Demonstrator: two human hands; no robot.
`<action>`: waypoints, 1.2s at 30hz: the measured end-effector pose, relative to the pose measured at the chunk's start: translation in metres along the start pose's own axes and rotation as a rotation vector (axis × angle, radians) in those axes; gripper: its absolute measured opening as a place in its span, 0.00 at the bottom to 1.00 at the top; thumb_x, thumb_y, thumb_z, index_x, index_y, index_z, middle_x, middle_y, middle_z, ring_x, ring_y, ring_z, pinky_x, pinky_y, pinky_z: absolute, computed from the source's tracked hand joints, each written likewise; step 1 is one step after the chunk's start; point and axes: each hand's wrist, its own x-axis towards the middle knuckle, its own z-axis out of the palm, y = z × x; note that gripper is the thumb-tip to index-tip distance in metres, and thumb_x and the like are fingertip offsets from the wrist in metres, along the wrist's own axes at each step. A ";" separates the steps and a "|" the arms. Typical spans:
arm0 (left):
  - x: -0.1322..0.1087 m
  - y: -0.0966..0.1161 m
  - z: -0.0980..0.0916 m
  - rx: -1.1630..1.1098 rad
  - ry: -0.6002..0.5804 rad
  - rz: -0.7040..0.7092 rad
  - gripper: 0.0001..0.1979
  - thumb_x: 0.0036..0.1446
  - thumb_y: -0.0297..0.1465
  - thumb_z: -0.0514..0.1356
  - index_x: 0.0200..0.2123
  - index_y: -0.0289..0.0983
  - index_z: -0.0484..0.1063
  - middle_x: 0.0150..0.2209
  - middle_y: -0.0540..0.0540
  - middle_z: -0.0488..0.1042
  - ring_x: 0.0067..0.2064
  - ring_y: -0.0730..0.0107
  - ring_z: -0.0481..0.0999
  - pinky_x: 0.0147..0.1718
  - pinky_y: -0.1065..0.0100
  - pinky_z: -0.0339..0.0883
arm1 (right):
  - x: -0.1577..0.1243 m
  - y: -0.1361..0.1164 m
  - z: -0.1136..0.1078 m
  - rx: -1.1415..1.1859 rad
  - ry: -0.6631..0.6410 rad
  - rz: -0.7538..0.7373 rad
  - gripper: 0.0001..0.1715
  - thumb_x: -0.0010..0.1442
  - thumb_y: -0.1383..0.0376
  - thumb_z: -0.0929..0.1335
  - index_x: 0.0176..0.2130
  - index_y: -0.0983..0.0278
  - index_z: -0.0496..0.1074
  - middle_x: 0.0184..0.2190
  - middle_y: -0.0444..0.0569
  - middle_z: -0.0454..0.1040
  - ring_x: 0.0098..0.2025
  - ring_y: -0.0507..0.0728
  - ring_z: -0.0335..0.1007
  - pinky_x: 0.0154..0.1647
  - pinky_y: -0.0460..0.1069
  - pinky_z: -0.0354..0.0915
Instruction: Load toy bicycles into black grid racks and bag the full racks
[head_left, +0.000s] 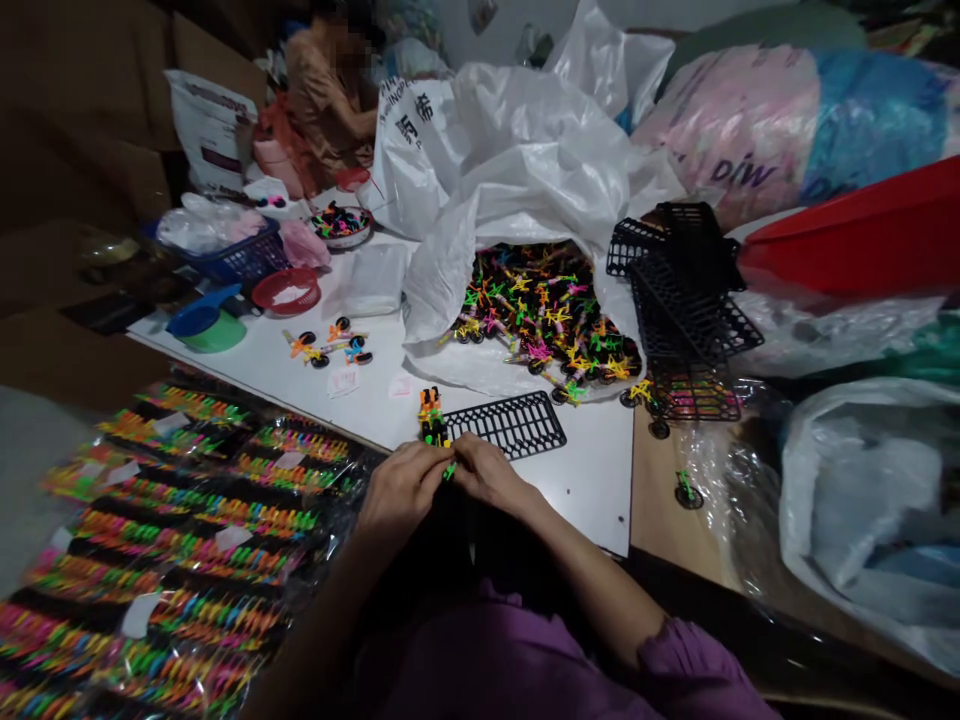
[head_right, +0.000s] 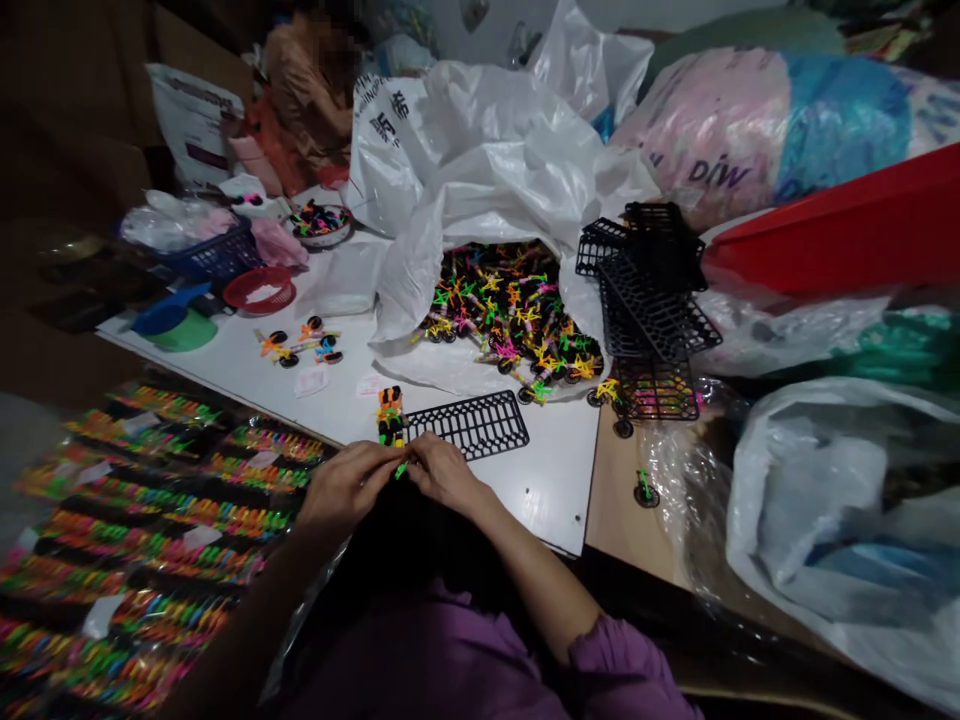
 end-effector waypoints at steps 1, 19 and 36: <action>-0.001 -0.001 -0.001 -0.027 -0.003 -0.018 0.08 0.58 0.29 0.54 0.37 0.37 0.73 0.33 0.47 0.75 0.37 0.69 0.74 0.39 0.68 0.66 | -0.001 0.002 0.001 0.045 0.032 -0.007 0.08 0.59 0.67 0.64 0.41 0.65 0.67 0.33 0.46 0.65 0.34 0.51 0.63 0.35 0.45 0.59; -0.002 -0.004 -0.009 0.000 -0.027 -0.034 0.09 0.58 0.28 0.53 0.38 0.37 0.72 0.36 0.46 0.75 0.39 0.69 0.74 0.40 0.68 0.67 | -0.009 -0.002 0.006 0.109 0.221 0.059 0.05 0.62 0.67 0.59 0.36 0.64 0.61 0.29 0.45 0.66 0.29 0.51 0.61 0.30 0.44 0.55; 0.023 0.068 0.046 -0.862 -0.144 -0.627 0.18 0.42 0.38 0.64 0.36 0.34 0.71 0.31 0.46 0.76 0.32 0.69 0.75 0.30 0.70 0.68 | -0.105 -0.039 -0.089 -0.194 0.116 0.275 0.10 0.63 0.64 0.60 0.44 0.62 0.64 0.38 0.48 0.72 0.38 0.53 0.67 0.36 0.46 0.58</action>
